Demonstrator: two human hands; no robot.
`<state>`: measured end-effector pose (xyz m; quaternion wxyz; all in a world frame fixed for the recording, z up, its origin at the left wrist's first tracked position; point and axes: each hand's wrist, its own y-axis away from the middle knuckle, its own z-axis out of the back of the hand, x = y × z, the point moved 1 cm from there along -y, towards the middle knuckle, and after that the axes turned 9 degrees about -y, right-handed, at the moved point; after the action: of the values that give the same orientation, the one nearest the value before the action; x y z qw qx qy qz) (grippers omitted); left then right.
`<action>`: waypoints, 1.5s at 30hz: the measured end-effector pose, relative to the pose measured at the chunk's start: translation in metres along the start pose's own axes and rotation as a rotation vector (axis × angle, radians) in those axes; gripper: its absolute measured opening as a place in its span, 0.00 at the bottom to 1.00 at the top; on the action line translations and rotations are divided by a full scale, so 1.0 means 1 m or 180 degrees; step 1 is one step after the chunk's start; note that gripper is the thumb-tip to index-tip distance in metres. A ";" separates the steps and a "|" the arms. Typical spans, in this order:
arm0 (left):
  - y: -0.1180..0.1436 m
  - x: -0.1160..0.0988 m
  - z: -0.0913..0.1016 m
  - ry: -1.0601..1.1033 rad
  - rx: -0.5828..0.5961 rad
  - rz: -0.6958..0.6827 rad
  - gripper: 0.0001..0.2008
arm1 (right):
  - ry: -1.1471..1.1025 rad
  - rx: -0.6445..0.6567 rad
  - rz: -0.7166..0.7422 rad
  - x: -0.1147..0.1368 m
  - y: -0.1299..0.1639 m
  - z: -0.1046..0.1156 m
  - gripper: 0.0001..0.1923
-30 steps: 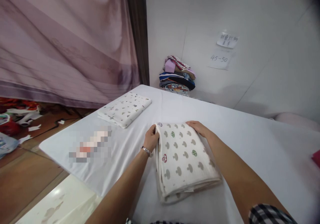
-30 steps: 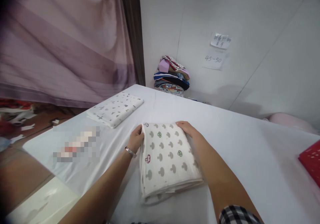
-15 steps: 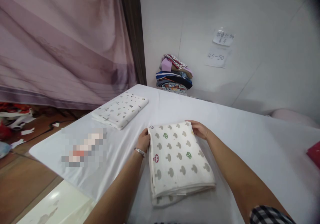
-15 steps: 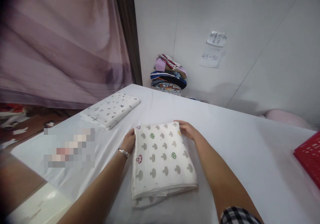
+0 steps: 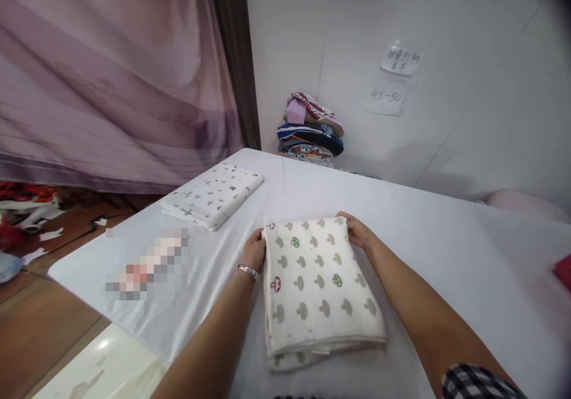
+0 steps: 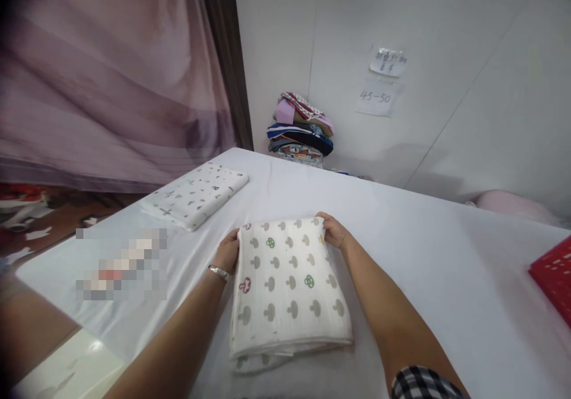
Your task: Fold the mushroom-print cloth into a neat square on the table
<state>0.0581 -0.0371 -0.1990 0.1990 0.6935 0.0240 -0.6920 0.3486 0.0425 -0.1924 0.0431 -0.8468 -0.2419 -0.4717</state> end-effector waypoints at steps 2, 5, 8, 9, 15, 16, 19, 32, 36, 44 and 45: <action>-0.001 0.000 0.001 0.0022 0.0018 0.0026 0.18 | 0.0166 -0.0125 0.0027 0.000 0.001 0.002 0.12; -0.002 -0.003 0.001 -0.0074 0.0126 -0.0013 0.19 | 0.0589 -0.0314 -0.0062 0.003 0.002 0.005 0.14; -0.002 -0.008 -0.001 -0.0251 0.0384 -0.0173 0.19 | 0.1034 -0.0408 -0.0159 0.007 0.002 0.007 0.16; -0.002 -0.010 -0.002 -0.0298 0.0458 -0.0214 0.20 | 0.1105 -0.0400 -0.0176 0.007 0.002 0.007 0.17; -0.006 -0.012 -0.007 -0.0425 0.0478 -0.0309 0.23 | 0.1308 -0.0534 -0.0115 0.004 0.002 0.007 0.18; -0.006 -0.011 -0.007 -0.0426 0.0429 -0.0319 0.23 | 0.1484 -0.0623 -0.0049 0.005 0.003 0.008 0.18; -0.005 -0.010 -0.003 -0.0282 0.0387 -0.0213 0.26 | 0.1902 -0.0960 0.0139 0.008 0.008 0.010 0.20; 0.000 -0.003 -0.002 -0.0558 -0.0107 -0.0365 0.17 | 0.5296 -0.0616 0.0735 -0.032 0.073 -0.057 0.25; 0.002 0.000 -0.001 -0.0680 -0.0166 -0.0625 0.15 | 0.5662 -0.0622 0.0932 -0.034 0.083 -0.080 0.28; 0.000 0.001 0.002 -0.1109 -0.0248 -0.0787 0.12 | 0.5637 0.0199 0.0540 -0.061 0.101 -0.109 0.32; 0.000 0.000 0.002 -0.1201 -0.0270 -0.0779 0.11 | 0.5587 0.0228 0.0524 -0.063 0.105 -0.114 0.32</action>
<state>0.0561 -0.0374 -0.1994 0.1435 0.5348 0.0994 -0.8267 0.2797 -0.1072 -0.1654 0.2737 -0.1919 -0.0744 -0.9395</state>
